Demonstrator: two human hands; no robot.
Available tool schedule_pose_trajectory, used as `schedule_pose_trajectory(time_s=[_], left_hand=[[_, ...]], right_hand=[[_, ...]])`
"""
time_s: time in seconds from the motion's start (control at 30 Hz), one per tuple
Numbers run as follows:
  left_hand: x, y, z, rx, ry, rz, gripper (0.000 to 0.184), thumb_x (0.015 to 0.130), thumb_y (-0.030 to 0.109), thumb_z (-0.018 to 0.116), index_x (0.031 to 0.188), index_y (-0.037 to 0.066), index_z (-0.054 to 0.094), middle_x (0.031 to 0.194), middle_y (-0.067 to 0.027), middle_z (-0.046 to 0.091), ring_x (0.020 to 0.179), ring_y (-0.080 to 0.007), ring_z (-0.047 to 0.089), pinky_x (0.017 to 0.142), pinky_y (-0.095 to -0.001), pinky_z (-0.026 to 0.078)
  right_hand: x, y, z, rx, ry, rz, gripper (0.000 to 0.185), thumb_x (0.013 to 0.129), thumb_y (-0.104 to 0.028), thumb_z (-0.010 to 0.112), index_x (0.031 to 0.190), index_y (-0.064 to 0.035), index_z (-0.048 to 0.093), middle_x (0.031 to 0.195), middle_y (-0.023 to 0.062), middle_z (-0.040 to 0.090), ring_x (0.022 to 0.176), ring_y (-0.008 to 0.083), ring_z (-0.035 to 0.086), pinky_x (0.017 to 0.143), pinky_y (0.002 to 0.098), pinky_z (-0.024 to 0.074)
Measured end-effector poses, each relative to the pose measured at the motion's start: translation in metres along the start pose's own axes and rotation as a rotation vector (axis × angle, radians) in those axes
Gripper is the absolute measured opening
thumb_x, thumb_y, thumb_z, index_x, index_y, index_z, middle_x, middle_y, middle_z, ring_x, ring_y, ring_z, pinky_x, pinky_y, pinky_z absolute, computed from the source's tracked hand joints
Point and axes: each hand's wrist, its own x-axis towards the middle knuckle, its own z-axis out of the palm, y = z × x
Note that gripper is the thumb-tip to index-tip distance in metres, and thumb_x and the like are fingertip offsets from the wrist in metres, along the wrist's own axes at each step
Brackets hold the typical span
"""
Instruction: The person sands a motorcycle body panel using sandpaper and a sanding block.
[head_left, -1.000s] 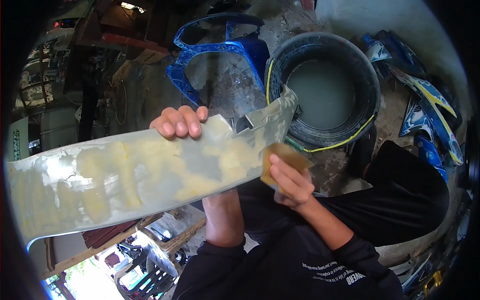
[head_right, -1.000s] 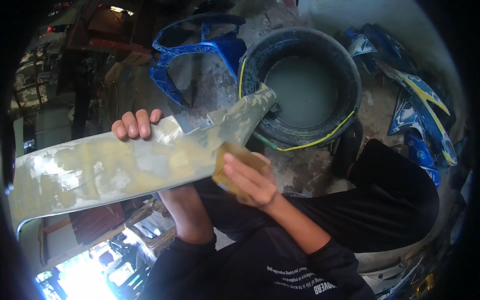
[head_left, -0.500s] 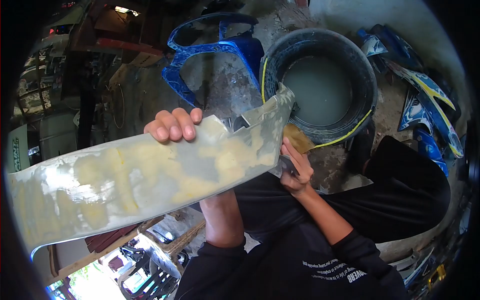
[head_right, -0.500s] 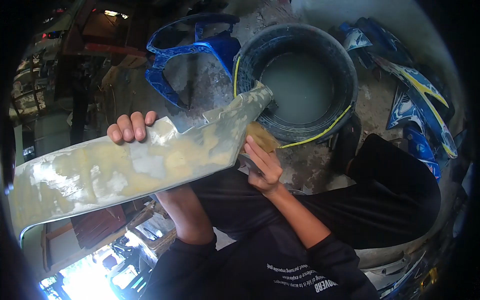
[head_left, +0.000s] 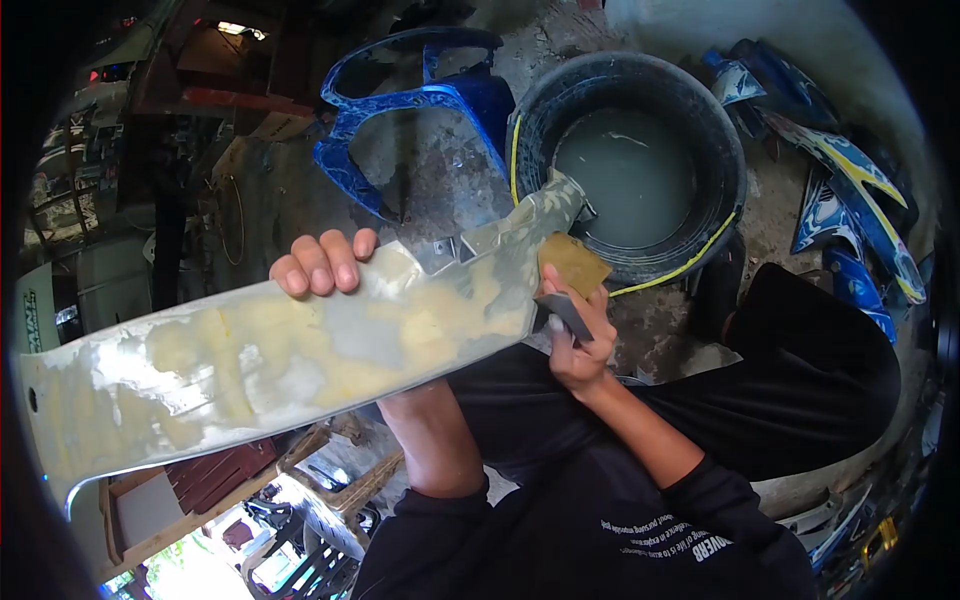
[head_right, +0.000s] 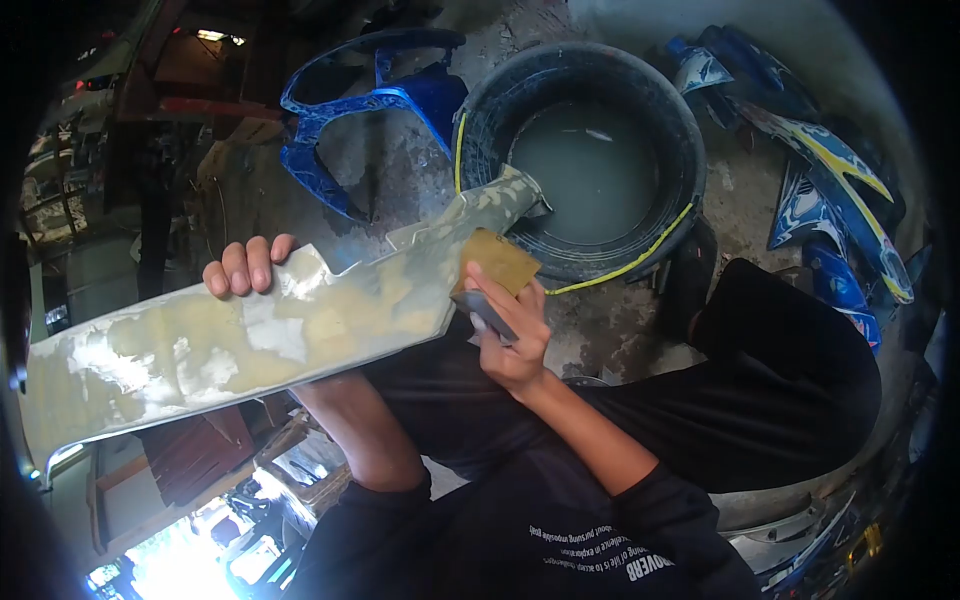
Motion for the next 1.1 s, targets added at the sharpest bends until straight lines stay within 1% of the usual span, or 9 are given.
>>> schedule_pose_trajectory(time_s=[0.03, 0.07, 0.13, 0.33, 0.57, 0.73, 0.8, 1.0, 1.1], left_hand=[[0.0, -0.001, -0.001, -0.004, -0.007, -0.001, 0.011, 0.099, 0.02, 0.054, 0.099, 0.009, 0.052, 0.088, -0.0035, 0.048, 0.085, -0.0187, 0.052, 0.091, -0.0385, 0.04], [-0.001, -0.002, -0.002, -0.011, -0.014, 0.016, 0.011, 0.099, 0.019, 0.054, 0.1, 0.008, 0.052, 0.088, -0.0037, 0.049, 0.085, -0.0189, 0.052, 0.092, -0.0388, 0.04], [-0.005, -0.002, 0.0, -0.018, -0.013, 0.026, 0.012, 0.1, 0.019, 0.053, 0.1, 0.008, 0.052, 0.088, -0.0039, 0.049, 0.085, -0.0191, 0.052, 0.092, -0.0391, 0.04], [-0.007, -0.004, 0.005, -0.028, 0.052, 0.035, 0.012, 0.1, 0.019, 0.053, 0.102, 0.007, 0.051, 0.091, -0.0055, 0.052, 0.088, -0.0202, 0.053, 0.094, -0.0406, 0.041], [-0.009, -0.007, 0.013, 0.024, 0.148, 0.073, 0.013, 0.101, 0.021, 0.052, 0.103, 0.008, 0.049, 0.092, -0.005, 0.05, 0.09, -0.0198, 0.052, 0.097, -0.0407, 0.039], [-0.009, -0.009, 0.015, 0.048, 0.184, 0.074, 0.012, 0.101, 0.021, 0.051, 0.102, 0.009, 0.048, 0.089, -0.004, 0.049, 0.09, -0.0193, 0.051, 0.099, -0.0409, 0.039], [-0.009, -0.009, 0.013, 0.04, 0.164, 0.07, 0.012, 0.101, 0.021, 0.051, 0.102, 0.01, 0.049, 0.089, -0.0043, 0.049, 0.09, -0.0194, 0.052, 0.099, -0.0408, 0.039], [-0.006, -0.008, 0.001, -0.013, 0.043, 0.015, 0.015, 0.101, 0.02, 0.051, 0.106, 0.006, 0.051, 0.095, -0.0072, 0.052, 0.093, -0.0226, 0.054, 0.099, -0.0422, 0.042], [-0.007, -0.017, 0.0, 0.033, 0.077, -0.008, 0.018, 0.1, 0.021, 0.053, 0.107, 0.004, 0.051, 0.096, -0.0095, 0.053, 0.097, -0.0258, 0.055, 0.101, -0.0436, 0.043]], right_hand=[[0.0, -0.007, -0.001, 0.017, 0.024, 0.007, 0.037, 0.075, -0.002, 0.062, 0.11, -0.0027, 0.073, 0.116, 0.0125, 0.072, 0.103, 0.0307, 0.067, 0.101, 0.043, 0.0398], [0.0, -0.014, -0.002, 0.015, 0.028, 0.007, 0.037, 0.075, -0.002, 0.062, 0.11, -0.0027, 0.073, 0.116, 0.0125, 0.072, 0.103, 0.0307, 0.067, 0.101, 0.043, 0.0398], [-0.006, -0.026, -0.004, 0.034, -0.018, -0.291, 0.034, 0.079, -0.009, 0.061, 0.11, -0.0054, 0.074, 0.115, 0.01, 0.072, 0.104, 0.0292, 0.067, 0.102, 0.046, 0.0392], [-0.003, -0.012, -0.005, -0.119, 0.041, -0.386, 0.034, 0.077, -0.019, 0.066, 0.108, -0.0088, 0.075, 0.116, 0.0082, 0.072, 0.105, 0.0301, 0.066, 0.105, 0.0495, 0.0364], [0.011, -0.045, -0.008, -0.173, -0.006, -0.288, 0.039, 0.073, -0.011, 0.067, 0.112, -0.0074, 0.074, 0.119, 0.0094, 0.071, 0.11, 0.0211, 0.064, 0.111, 0.0477, 0.0296], [0.008, -0.01, -0.009, -0.175, 0.026, -0.321, 0.042, 0.074, -0.009, 0.066, 0.115, -0.0037, 0.071, 0.12, 0.0126, 0.07, 0.111, 0.026, 0.066, 0.111, 0.0494, 0.0293], [0.007, -0.005, -0.008, -0.086, 0.033, -0.189, 0.041, 0.075, -0.009, 0.065, 0.116, -0.0029, 0.071, 0.12, 0.0143, 0.07, 0.112, 0.0287, 0.066, 0.111, 0.0492, 0.0298], [0.013, -0.027, -0.008, 0.04, -0.045, -0.309, 0.042, 0.073, -0.002, 0.067, 0.115, -0.0048, 0.071, 0.122, 0.0121, 0.07, 0.112, 0.0293, 0.066, 0.11, 0.0456, 0.0306], [0.013, -0.011, -0.002, 0.055, -0.067, -0.002, 0.044, 0.076, -0.002, 0.069, 0.119, -0.0073, 0.071, 0.126, 0.0091, 0.068, 0.113, 0.0279, 0.065, 0.107, 0.0416, 0.0306]])
